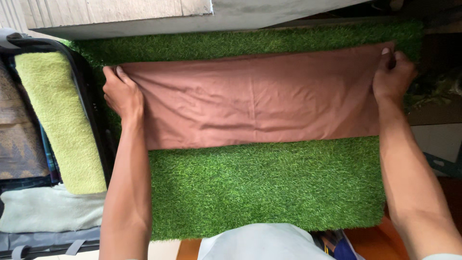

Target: The person folds a patterned garment and a brown piece of fabric, then places both items into a suitcase alongside a towel and other clothes.

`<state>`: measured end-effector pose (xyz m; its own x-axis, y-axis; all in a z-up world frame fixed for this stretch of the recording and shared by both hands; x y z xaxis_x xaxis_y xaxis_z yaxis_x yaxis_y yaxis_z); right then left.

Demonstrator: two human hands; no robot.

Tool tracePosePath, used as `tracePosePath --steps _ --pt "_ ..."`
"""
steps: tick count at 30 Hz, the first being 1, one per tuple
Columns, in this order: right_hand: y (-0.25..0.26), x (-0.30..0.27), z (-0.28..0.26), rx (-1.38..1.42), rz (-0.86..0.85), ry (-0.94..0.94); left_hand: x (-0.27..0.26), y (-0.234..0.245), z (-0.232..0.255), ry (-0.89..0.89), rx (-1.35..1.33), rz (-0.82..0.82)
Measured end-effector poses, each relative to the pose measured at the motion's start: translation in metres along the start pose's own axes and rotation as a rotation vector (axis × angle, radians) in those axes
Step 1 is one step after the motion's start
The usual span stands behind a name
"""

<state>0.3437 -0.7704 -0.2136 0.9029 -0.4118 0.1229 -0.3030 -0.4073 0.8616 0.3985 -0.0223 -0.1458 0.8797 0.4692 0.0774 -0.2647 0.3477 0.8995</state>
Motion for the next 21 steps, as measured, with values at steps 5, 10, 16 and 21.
tracePosePath --steps 5,10,16,21 --pt "0.031 -0.012 -0.068 -0.076 0.031 0.228 -0.021 0.032 0.044 -0.355 0.084 0.219" --pt "0.03 -0.066 -0.157 -0.156 -0.172 0.146 -0.079 0.012 0.096 -0.506 -0.069 0.123" --pt "-0.059 -0.172 -0.257 0.15 -0.347 0.582 -0.218 -0.028 0.13 -0.667 -0.15 -0.239" --pt "-0.062 -0.206 -0.248 -0.158 -0.493 0.612 -0.226 -0.04 0.086 -0.636 0.119 -0.361"
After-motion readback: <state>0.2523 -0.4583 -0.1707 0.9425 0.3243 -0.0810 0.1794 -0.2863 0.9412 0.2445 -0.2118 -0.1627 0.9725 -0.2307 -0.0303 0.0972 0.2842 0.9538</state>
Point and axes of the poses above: each hand's wrist, its own x-axis towards the middle knuckle, its own y-axis out of the back of the hand, z = x × y, the point moved 7 cm from there along x, towards the middle knuckle
